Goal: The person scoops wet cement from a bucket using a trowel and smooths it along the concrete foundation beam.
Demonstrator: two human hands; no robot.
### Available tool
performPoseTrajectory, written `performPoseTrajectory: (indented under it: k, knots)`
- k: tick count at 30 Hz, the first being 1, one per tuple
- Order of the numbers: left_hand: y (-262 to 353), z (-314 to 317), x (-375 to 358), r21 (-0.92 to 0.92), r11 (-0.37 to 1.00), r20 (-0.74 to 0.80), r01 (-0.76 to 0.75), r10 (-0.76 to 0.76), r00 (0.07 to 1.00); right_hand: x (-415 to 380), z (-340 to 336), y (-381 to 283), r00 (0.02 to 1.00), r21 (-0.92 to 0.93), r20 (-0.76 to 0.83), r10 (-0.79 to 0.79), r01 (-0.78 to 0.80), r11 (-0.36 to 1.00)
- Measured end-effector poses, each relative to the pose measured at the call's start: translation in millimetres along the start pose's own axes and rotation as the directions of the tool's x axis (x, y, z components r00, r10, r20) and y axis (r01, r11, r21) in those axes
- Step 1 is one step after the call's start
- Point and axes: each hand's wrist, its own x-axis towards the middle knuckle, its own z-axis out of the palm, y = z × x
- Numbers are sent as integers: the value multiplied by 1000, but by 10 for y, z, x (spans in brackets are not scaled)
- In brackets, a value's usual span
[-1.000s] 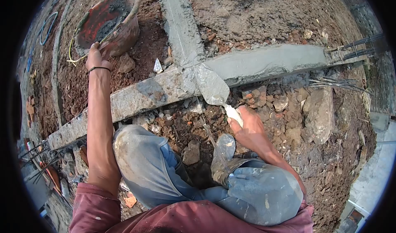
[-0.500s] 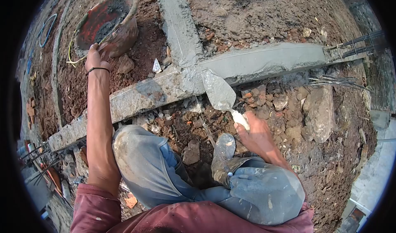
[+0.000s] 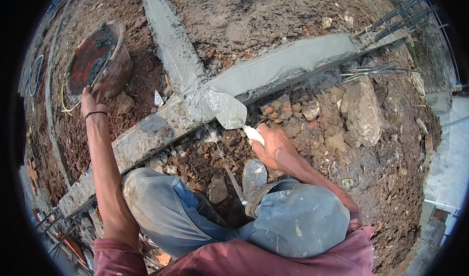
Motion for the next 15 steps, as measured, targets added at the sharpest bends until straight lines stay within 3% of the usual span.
performPoseTrajectory:
  k: [5, 10, 12, 15]
  knots:
    - [-95, -140, 287, 78, 996, 74, 35, -41, 996, 57, 45, 210, 974, -2, -82, -209, 210, 978]
    - [-306, -354, 844, 58, 996, 165, 63, -72, 984, 169, -211, 602, 991, 8, -114, -76, 77, 997]
    - [-342, -397, 966, 61, 996, 179, 72, -82, 980, 174, -446, 851, 973, 81, -184, -136, 153, 985]
    - [-297, -347, 874, 96, 992, 163, 87, -102, 981, 361, -799, 1460, 954, -31, -293, -63, 57, 998]
